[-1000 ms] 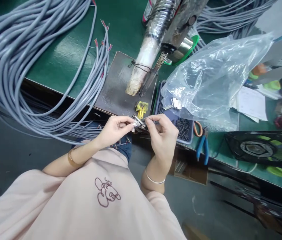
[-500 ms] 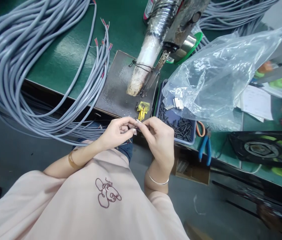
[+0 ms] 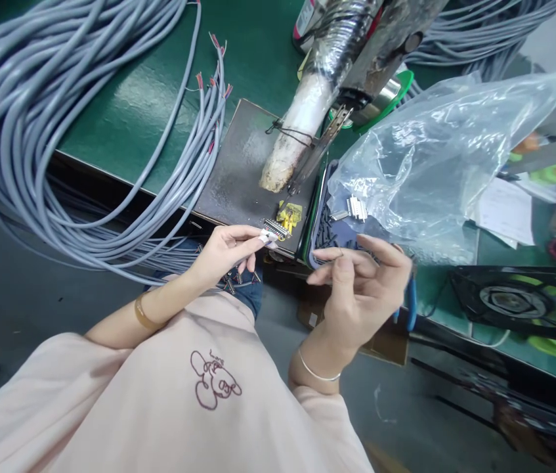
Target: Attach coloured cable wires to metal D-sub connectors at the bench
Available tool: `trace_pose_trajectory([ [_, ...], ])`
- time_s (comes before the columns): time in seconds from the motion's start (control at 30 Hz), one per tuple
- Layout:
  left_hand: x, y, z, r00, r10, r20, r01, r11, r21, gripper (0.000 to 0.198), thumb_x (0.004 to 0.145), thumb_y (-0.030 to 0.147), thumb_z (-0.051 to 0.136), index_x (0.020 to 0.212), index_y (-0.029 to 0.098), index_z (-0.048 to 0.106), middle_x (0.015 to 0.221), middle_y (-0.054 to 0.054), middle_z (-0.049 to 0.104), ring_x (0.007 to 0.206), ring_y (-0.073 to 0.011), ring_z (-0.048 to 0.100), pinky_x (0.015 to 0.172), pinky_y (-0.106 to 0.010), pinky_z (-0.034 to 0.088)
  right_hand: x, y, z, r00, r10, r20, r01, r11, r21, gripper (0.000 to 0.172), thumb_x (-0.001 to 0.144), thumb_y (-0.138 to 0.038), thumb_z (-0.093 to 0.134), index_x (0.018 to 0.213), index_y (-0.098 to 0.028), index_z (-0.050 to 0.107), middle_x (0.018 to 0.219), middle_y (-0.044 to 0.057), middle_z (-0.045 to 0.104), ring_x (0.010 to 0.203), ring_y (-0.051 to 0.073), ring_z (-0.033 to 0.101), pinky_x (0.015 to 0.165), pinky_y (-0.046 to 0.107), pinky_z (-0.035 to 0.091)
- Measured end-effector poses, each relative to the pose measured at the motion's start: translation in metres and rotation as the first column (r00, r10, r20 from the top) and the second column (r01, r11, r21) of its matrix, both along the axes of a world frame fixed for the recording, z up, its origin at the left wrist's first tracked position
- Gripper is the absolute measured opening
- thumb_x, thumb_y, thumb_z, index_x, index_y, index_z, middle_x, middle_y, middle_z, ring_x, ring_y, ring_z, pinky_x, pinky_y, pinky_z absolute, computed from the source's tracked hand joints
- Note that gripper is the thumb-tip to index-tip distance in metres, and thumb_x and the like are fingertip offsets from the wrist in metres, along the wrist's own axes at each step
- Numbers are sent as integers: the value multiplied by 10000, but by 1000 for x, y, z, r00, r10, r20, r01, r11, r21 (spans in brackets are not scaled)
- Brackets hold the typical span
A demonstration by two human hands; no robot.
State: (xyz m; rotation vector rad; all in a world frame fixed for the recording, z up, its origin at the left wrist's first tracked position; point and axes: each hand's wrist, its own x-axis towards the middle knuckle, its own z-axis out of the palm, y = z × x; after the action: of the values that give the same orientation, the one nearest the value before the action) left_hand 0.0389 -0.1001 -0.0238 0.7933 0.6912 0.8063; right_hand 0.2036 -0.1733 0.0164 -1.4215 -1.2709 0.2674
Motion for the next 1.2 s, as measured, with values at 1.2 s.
trace_pose_trajectory([
  [1.2,11,21,10,783,526,-331,-94,627,774,100,841,123,658,777,169,718,794,-20,745,640,-101,591,614,-226,463,-13,42,-27,967,37,253,-28,999,-39,113,909,-189,683,821,-230,624,1012,33,820,906,190,800,770,324,667],
])
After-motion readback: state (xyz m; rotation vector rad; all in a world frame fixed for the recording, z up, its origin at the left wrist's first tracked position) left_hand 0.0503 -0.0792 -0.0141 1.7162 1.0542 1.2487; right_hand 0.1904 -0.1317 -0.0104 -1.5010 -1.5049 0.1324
